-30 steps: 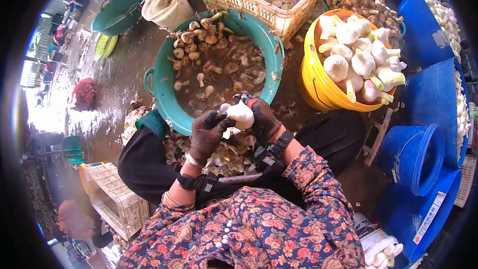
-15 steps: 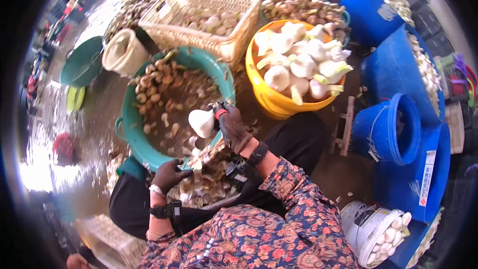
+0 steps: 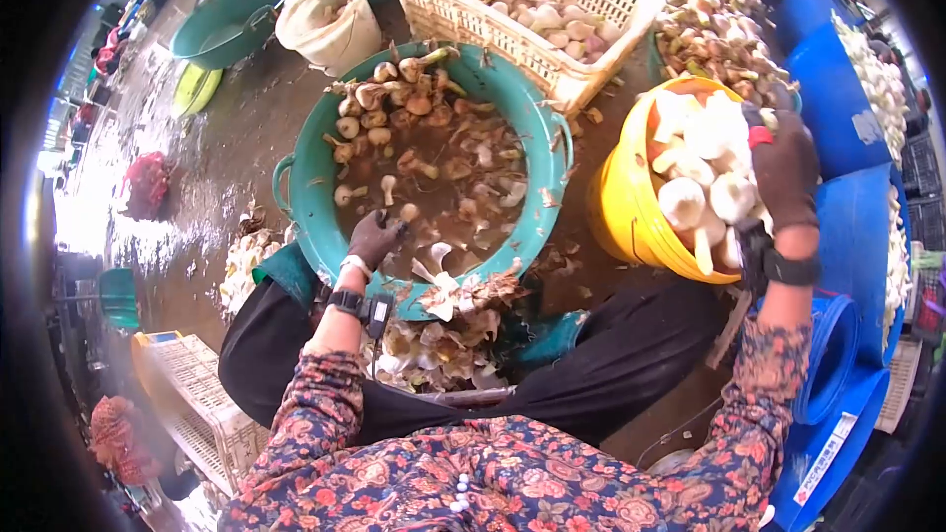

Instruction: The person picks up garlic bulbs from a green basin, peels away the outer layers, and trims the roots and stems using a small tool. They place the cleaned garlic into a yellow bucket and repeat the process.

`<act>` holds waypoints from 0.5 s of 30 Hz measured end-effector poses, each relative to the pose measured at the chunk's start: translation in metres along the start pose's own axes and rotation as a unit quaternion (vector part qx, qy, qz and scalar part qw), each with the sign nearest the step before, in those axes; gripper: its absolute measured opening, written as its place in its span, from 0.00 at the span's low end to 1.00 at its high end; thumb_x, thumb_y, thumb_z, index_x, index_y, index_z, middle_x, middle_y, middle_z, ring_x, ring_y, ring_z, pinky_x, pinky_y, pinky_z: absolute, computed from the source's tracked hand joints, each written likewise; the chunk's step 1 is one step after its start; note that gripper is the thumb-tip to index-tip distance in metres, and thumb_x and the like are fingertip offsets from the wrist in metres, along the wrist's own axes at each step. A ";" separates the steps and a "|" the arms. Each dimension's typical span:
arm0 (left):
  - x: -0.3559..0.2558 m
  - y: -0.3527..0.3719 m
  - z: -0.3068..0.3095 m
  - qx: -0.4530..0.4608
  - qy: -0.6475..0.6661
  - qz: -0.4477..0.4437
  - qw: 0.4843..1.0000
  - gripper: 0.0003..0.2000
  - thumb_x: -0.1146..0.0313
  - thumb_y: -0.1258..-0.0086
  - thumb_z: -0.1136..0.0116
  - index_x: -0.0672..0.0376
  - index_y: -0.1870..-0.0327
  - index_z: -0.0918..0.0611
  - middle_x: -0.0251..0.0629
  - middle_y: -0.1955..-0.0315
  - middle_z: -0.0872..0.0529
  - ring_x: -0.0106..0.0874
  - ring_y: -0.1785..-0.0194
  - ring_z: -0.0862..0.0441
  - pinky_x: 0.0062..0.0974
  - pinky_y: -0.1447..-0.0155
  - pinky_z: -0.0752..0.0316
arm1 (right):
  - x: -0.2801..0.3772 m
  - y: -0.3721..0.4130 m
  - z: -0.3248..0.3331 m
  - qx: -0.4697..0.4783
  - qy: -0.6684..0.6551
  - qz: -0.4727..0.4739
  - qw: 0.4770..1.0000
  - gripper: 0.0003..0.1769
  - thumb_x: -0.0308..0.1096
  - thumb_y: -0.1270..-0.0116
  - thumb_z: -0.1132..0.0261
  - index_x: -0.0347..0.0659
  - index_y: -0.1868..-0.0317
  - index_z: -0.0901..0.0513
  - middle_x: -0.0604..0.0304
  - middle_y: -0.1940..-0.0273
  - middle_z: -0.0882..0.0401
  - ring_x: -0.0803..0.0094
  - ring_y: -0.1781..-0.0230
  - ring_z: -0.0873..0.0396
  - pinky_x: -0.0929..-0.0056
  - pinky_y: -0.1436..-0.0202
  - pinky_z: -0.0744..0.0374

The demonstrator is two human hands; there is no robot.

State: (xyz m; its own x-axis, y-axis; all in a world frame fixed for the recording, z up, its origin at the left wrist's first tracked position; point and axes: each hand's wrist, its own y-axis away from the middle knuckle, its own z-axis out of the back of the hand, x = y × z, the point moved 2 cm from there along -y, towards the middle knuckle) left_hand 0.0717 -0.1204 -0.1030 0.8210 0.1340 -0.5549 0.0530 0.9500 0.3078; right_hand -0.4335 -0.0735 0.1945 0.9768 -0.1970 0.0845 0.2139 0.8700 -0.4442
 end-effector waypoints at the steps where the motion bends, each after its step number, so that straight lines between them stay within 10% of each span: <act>1: 0.002 -0.012 -0.002 -0.010 -0.015 0.042 0.999 0.28 0.49 0.45 0.37 0.67 0.54 0.21 0.54 0.59 0.18 0.47 0.53 0.20 0.37 0.50 0.27 | 0.017 0.004 0.014 -0.045 0.022 0.031 0.998 0.22 0.38 0.36 0.40 0.39 0.43 0.28 0.43 0.52 0.23 0.49 0.52 0.24 0.61 0.51 0.25; 4: 0.000 -0.040 -0.015 -0.070 -0.046 0.054 0.995 0.29 0.47 0.47 0.37 0.63 0.53 0.21 0.55 0.57 0.18 0.47 0.50 0.22 0.36 0.47 0.27 | 0.080 0.030 0.037 -0.141 -0.047 0.041 0.988 0.23 0.32 0.38 0.37 0.35 0.43 0.28 0.48 0.53 0.22 0.59 0.54 0.22 0.65 0.52 0.24; 6: -0.025 -0.046 -0.016 -0.107 -0.171 0.049 0.978 0.28 0.47 0.48 0.37 0.60 0.51 0.22 0.55 0.56 0.19 0.48 0.50 0.22 0.38 0.46 0.28 | 0.105 0.065 0.026 -0.014 -0.156 0.011 0.988 0.20 0.31 0.38 0.36 0.35 0.46 0.26 0.52 0.54 0.21 0.64 0.57 0.22 0.69 0.54 0.23; 10: 0.032 -0.082 -0.095 0.248 -0.203 -0.082 0.944 0.22 0.52 0.46 0.41 0.56 0.53 0.19 0.53 0.57 0.18 0.48 0.53 0.21 0.40 0.48 0.27 | 0.161 0.126 -0.040 0.212 -0.344 -0.025 0.914 0.18 0.34 0.40 0.34 0.36 0.51 0.22 0.52 0.63 0.20 0.65 0.65 0.20 0.68 0.58 0.23; 12: 0.000 -0.048 -0.069 0.177 -0.160 -0.001 0.971 0.19 0.54 0.41 0.44 0.57 0.56 0.17 0.50 0.59 0.17 0.45 0.58 0.19 0.36 0.53 0.24 | 0.180 0.158 -0.078 0.294 -0.412 -0.065 0.860 0.20 0.38 0.40 0.34 0.36 0.51 0.23 0.51 0.67 0.20 0.64 0.67 0.20 0.69 0.60 0.23; 14: -0.001 -0.035 -0.070 0.192 0.290 0.145 0.926 0.19 0.59 0.38 0.43 0.58 0.49 0.21 0.46 0.60 0.17 0.40 0.59 0.18 0.31 0.54 0.24 | 0.196 0.185 -0.115 0.372 -0.483 -0.125 0.783 0.23 0.42 0.40 0.34 0.37 0.49 0.23 0.50 0.68 0.20 0.63 0.68 0.20 0.69 0.61 0.23; 15: 0.009 -0.031 -0.073 0.191 0.198 -0.049 0.960 0.23 0.62 0.37 0.42 0.59 0.42 0.27 0.43 0.59 0.17 0.36 0.59 0.19 0.29 0.54 0.24 | 0.205 0.188 -0.125 0.389 -0.478 -0.125 0.778 0.25 0.44 0.41 0.33 0.37 0.48 0.24 0.50 0.68 0.20 0.62 0.69 0.20 0.70 0.61 0.23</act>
State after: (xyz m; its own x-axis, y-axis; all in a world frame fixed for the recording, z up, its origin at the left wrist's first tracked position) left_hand 0.0364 -0.1278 -0.1739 0.5252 0.2171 -0.8228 0.3857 0.8011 0.4576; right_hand -0.1950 -0.0067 0.0164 0.3883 -0.3024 0.8705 -0.0201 0.9416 0.3361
